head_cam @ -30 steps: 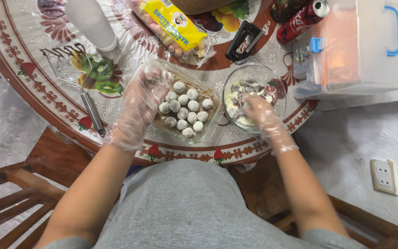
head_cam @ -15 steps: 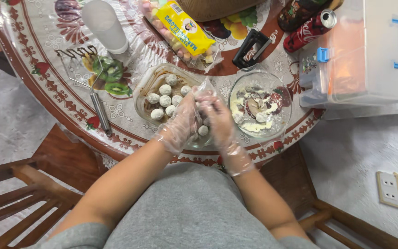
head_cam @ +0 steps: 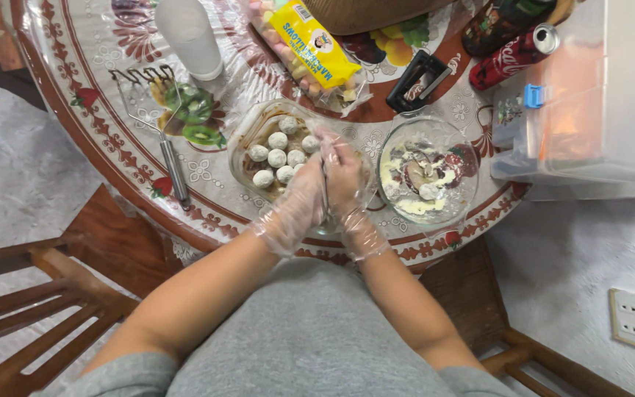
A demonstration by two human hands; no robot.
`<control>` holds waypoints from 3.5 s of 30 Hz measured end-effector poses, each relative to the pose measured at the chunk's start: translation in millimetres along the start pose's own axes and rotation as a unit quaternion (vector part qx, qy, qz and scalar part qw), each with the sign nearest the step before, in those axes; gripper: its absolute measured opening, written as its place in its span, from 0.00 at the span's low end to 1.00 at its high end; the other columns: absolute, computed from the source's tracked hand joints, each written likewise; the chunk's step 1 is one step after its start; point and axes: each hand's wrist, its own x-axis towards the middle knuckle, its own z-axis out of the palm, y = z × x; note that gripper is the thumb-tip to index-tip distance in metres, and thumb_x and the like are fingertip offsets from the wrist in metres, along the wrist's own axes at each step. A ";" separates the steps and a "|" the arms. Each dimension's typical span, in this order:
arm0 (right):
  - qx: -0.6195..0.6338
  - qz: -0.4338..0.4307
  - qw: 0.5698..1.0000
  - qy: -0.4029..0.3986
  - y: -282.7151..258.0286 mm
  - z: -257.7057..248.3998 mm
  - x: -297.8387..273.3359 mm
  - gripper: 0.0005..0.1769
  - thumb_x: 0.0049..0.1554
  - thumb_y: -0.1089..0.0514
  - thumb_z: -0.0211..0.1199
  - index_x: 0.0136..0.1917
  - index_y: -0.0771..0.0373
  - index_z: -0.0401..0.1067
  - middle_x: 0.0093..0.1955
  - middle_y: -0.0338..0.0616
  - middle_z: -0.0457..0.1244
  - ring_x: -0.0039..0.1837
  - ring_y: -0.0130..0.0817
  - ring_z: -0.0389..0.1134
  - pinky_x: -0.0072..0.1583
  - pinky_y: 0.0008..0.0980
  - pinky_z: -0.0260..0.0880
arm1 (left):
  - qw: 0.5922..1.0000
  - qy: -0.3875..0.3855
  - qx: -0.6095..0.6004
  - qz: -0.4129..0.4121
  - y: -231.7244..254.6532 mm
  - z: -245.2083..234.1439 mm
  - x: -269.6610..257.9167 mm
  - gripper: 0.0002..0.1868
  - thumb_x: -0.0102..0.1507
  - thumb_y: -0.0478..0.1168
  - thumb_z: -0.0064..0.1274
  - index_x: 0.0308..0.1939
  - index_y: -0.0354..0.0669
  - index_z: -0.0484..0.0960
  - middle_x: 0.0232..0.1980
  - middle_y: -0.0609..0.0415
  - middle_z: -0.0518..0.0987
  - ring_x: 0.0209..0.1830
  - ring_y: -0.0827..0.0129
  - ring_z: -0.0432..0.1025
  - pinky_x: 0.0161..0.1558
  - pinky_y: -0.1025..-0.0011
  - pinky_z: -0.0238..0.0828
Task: The person wears gloves and rolls small balls of white material in their hands before placing them into a container of white powder.
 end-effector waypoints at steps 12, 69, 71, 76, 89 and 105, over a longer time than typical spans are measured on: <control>-0.144 -0.238 0.960 -0.041 19.2 -17.9 6.0 0.24 0.66 0.56 0.44 0.71 0.64 0.68 0.74 0.53 0.61 0.77 0.45 0.60 0.77 0.38 0.57 | 0.810 0.337 0.387 0.283 24.4 8.3 -17.3 0.17 0.69 0.50 0.41 0.49 0.44 0.79 0.45 0.56 0.82 0.36 0.68 0.73 0.33 0.71 0.73; -0.429 0.235 0.868 -0.084 55.4 -177.3 21.4 0.20 0.69 0.51 0.46 0.56 0.68 0.72 0.51 0.57 0.68 0.48 0.46 0.73 0.54 0.38 0.78 | 0.813 0.239 0.393 0.356 64.8 42.5 -46.1 0.20 0.72 0.49 0.37 0.55 0.37 0.77 0.54 0.49 0.79 0.49 0.65 0.74 0.58 0.62 0.72; -0.323 0.209 0.920 -0.079 22.7 -177.1 14.4 0.19 0.63 0.49 0.54 0.60 0.64 0.72 0.52 0.50 0.69 0.49 0.40 0.71 0.53 0.36 0.74 | 0.816 0.294 0.359 0.345 49.9 64.8 -50.6 0.21 0.71 0.48 0.37 0.53 0.33 0.76 0.50 0.45 0.79 0.47 0.60 0.77 0.55 0.65 0.78; -0.058 0.109 0.984 -0.125 -28.7 -120.0 -4.7 0.24 0.56 0.46 0.66 0.63 0.56 0.75 0.55 0.45 0.71 0.53 0.30 0.69 0.54 0.29 0.71 | 0.855 0.323 0.291 0.282 2.5 65.7 -27.6 0.18 0.73 0.43 0.37 0.52 0.28 0.72 0.46 0.38 0.77 0.45 0.57 0.78 0.48 0.72 0.80; -0.040 -0.179 0.982 -0.035 8.6 -11.7 -33.8 0.23 0.69 0.56 0.41 0.69 0.70 0.66 0.71 0.57 0.61 0.74 0.48 0.59 0.77 0.40 0.56 | 0.891 0.276 0.266 0.242 5.2 39.7 -9.2 0.17 0.72 0.48 0.42 0.46 0.36 0.75 0.37 0.51 0.78 0.33 0.67 0.75 0.34 0.72 0.80; -0.022 -0.229 0.970 -0.074 1.3 -16.7 -38.9 0.26 0.69 0.59 0.38 0.75 0.74 0.59 0.79 0.63 0.52 0.83 0.52 0.47 0.81 0.44 0.45 | 0.849 0.312 0.314 0.289 21.2 18.7 -2.4 0.18 0.71 0.48 0.43 0.51 0.37 0.79 0.46 0.51 0.81 0.43 0.67 0.76 0.42 0.72 0.79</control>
